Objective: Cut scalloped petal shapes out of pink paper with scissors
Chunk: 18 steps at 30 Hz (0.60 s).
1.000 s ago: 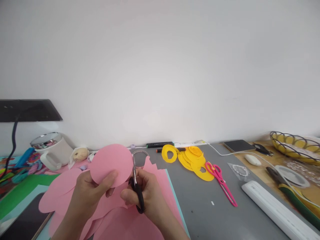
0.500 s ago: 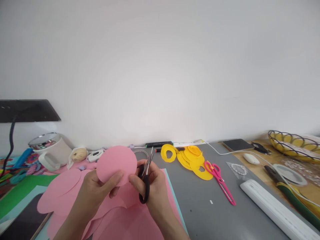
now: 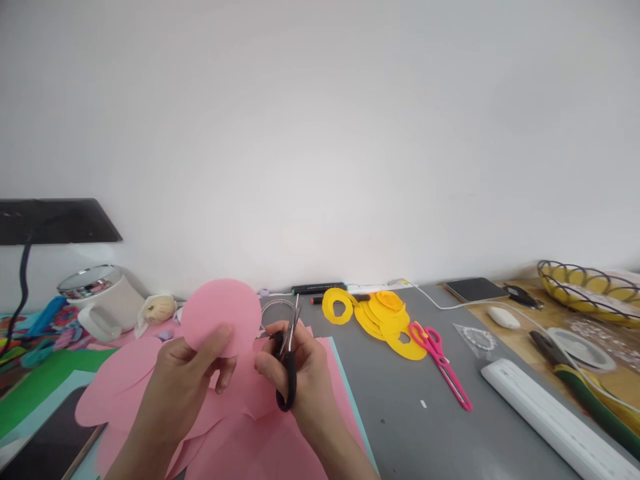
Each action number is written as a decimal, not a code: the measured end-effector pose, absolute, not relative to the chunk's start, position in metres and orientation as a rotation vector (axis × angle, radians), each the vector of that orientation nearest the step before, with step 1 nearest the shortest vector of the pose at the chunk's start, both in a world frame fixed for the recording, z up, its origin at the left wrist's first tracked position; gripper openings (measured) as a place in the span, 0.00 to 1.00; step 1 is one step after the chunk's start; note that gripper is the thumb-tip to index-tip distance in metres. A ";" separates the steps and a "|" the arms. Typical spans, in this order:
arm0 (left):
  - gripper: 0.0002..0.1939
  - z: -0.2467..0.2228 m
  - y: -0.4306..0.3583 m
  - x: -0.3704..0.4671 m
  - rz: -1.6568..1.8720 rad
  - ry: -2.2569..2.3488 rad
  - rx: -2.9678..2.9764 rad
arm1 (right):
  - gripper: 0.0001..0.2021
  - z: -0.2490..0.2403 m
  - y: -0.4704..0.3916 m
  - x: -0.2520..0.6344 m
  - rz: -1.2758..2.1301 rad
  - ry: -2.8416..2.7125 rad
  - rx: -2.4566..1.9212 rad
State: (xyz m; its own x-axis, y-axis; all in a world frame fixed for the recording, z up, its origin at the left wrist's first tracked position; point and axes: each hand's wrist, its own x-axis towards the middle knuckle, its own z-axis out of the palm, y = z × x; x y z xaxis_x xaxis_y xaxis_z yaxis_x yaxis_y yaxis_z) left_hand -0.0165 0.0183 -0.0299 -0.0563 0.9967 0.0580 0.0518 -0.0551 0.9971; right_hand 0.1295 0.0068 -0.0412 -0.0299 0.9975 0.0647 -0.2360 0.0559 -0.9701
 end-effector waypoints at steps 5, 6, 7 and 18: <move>0.22 -0.029 0.017 -0.014 1.301 1.251 1.209 | 0.09 -0.035 0.005 0.129 1.331 -1.194 -0.954; 0.22 -0.028 0.016 -0.014 1.314 1.255 1.207 | 0.08 -0.034 0.005 0.128 1.342 -1.228 -0.942; 0.22 -0.028 0.015 -0.013 1.322 1.264 1.216 | 0.08 -0.034 0.005 0.128 1.352 -1.263 -0.929; 0.21 -0.016 0.010 -0.007 1.286 1.350 1.331 | 0.12 -0.032 0.005 0.128 1.301 -1.374 -0.943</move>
State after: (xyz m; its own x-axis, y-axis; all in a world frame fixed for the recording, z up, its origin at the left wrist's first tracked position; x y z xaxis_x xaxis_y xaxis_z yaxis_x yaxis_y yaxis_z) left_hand -0.0069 0.0095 -0.0162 -0.0994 0.9901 0.0987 0.1463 -0.0835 0.9857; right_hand 0.1276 0.0045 -0.0320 -0.2153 0.9664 0.1402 -0.0868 0.1241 -0.9885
